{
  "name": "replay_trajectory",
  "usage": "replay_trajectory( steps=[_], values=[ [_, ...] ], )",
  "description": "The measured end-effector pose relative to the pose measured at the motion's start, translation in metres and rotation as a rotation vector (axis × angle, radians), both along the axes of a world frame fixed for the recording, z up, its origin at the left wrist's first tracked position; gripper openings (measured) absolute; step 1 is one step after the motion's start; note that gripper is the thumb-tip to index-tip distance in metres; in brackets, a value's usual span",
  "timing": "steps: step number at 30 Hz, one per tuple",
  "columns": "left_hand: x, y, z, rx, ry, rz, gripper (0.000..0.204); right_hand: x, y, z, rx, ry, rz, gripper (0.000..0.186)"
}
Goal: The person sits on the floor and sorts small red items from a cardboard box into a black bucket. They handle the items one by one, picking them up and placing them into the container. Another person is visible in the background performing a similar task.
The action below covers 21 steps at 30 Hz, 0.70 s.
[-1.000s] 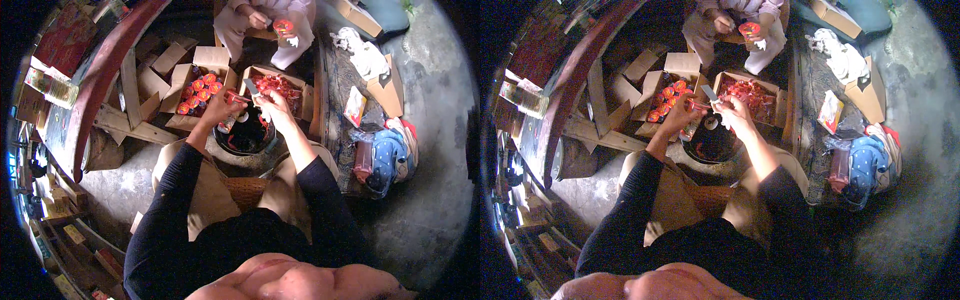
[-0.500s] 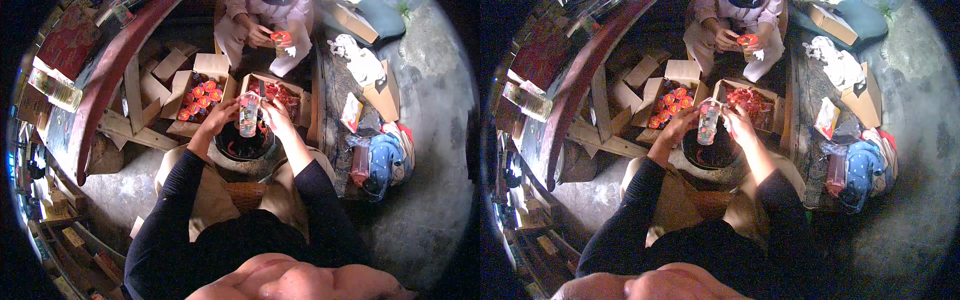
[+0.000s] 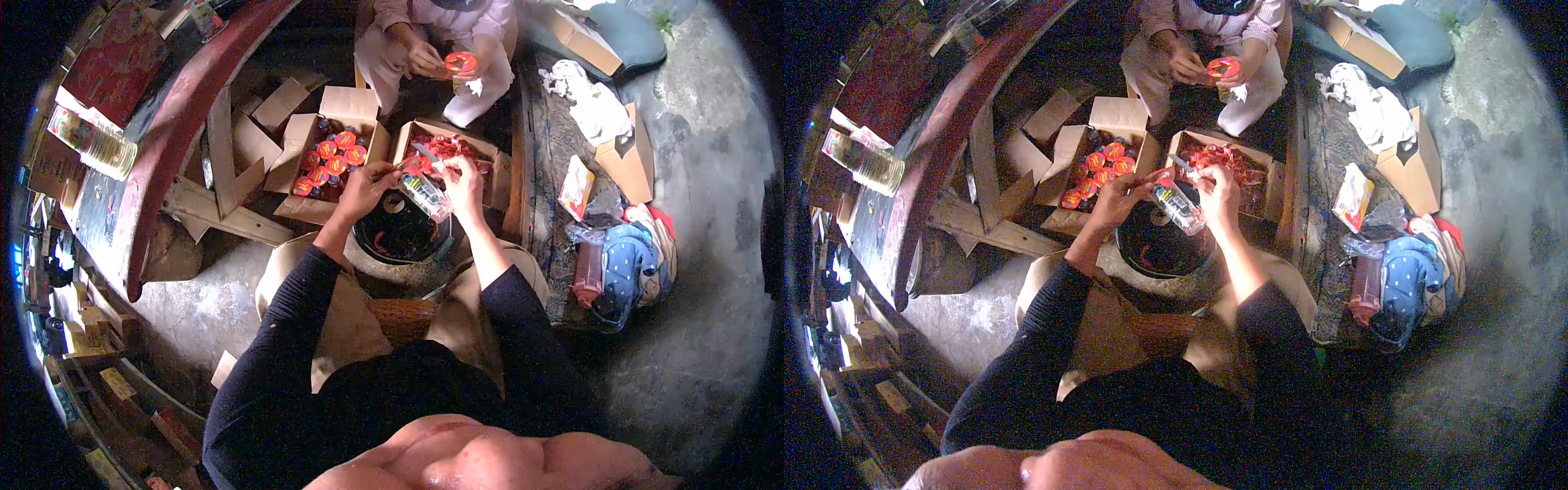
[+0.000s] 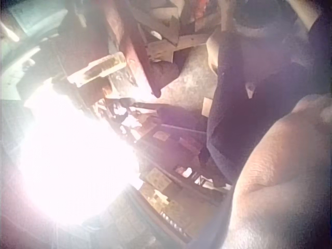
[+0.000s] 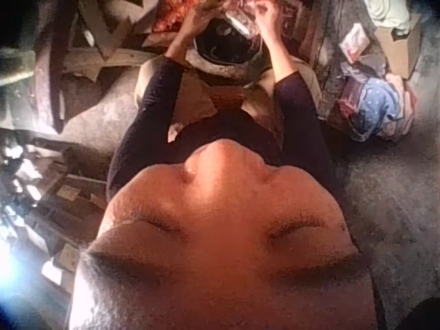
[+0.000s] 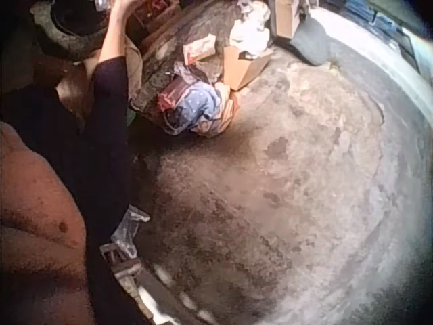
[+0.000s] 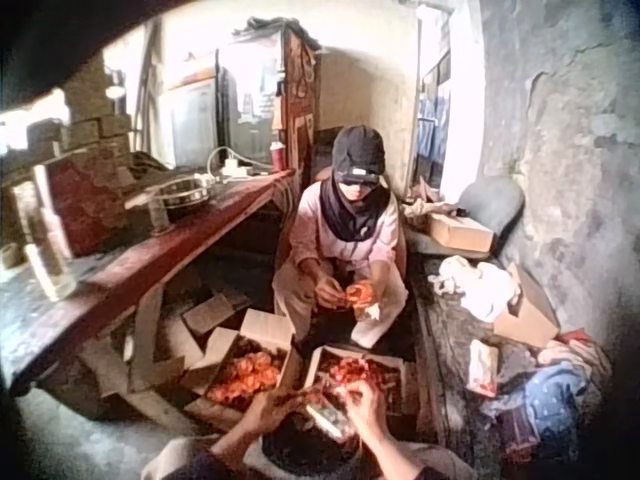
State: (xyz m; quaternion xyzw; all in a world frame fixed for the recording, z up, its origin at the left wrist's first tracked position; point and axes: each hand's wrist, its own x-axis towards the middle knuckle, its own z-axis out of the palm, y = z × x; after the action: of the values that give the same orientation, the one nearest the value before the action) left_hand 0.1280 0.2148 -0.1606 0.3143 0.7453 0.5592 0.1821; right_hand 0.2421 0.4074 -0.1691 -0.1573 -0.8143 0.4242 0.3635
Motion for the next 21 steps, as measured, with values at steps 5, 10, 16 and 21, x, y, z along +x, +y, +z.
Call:
replay_trajectory(
  steps=[5, 10, 16, 21],
  values=[
    [0.005, 0.001, 0.011, -0.010, -0.048, -0.001, 0.028, 0.007, 0.004, 0.007, 0.052, -0.096, 0.057, 0.014],
    [0.012, 0.001, 0.009, -0.047, 0.274, 0.051, 0.021, 0.008, 0.001, 0.010, -0.038, -0.098, 0.083, 0.011],
    [0.023, 0.006, -0.011, -0.073, 0.562, 0.156, 0.015, 0.019, -0.041, 0.022, 0.300, -0.046, 0.042, 0.017],
    [0.038, 0.002, -0.002, -0.126, 0.614, 0.222, 0.011, 0.029, -0.054, 0.021, 0.285, -0.098, 0.030, 0.017]
  ],
)
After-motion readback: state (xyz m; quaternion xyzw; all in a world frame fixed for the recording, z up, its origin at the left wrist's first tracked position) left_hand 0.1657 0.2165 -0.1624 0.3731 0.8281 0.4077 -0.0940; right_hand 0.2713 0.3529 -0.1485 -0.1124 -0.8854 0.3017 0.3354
